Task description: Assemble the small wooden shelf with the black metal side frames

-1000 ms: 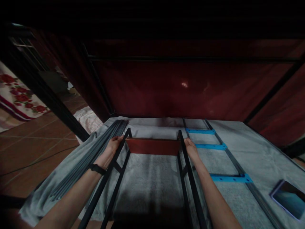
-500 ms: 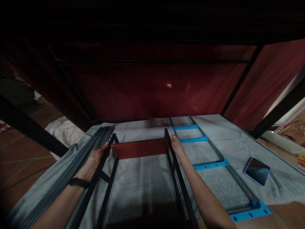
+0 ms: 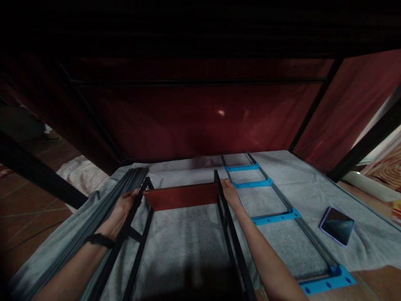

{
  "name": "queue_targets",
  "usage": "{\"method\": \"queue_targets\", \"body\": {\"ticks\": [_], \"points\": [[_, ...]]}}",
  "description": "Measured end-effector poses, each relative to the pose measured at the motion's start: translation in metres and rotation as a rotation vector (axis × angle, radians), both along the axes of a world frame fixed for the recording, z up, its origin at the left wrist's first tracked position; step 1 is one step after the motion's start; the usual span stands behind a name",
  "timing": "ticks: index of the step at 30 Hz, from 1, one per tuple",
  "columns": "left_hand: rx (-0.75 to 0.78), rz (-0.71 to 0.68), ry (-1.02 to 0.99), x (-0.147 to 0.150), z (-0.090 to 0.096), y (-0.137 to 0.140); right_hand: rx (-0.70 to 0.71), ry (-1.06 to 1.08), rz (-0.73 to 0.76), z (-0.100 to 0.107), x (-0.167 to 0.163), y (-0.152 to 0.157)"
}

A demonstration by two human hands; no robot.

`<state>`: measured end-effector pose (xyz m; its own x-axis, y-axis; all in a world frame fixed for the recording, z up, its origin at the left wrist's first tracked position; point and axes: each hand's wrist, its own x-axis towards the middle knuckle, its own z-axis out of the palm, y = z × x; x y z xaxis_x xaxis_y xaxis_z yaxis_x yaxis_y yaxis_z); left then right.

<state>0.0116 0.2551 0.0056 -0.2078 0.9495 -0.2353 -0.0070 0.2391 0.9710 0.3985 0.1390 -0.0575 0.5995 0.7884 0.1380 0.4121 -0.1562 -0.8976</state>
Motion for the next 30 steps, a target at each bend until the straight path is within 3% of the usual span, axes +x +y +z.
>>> {"method": "queue_targets", "body": {"ticks": [4,18,22,30], "points": [[0.002,-0.006,0.039,0.001,0.002,-0.001,0.017,-0.004,0.014,-0.001,0.000,-0.003],[0.099,0.021,0.482,-0.001,0.007,0.011,0.024,-0.039,0.072,0.000,0.006,-0.004],[0.058,-0.011,0.428,-0.001,0.012,0.006,0.023,-0.026,0.083,-0.001,0.007,-0.007],[-0.018,-0.033,0.123,-0.003,0.010,-0.006,-0.017,-0.036,0.045,0.006,0.005,-0.006]]}}
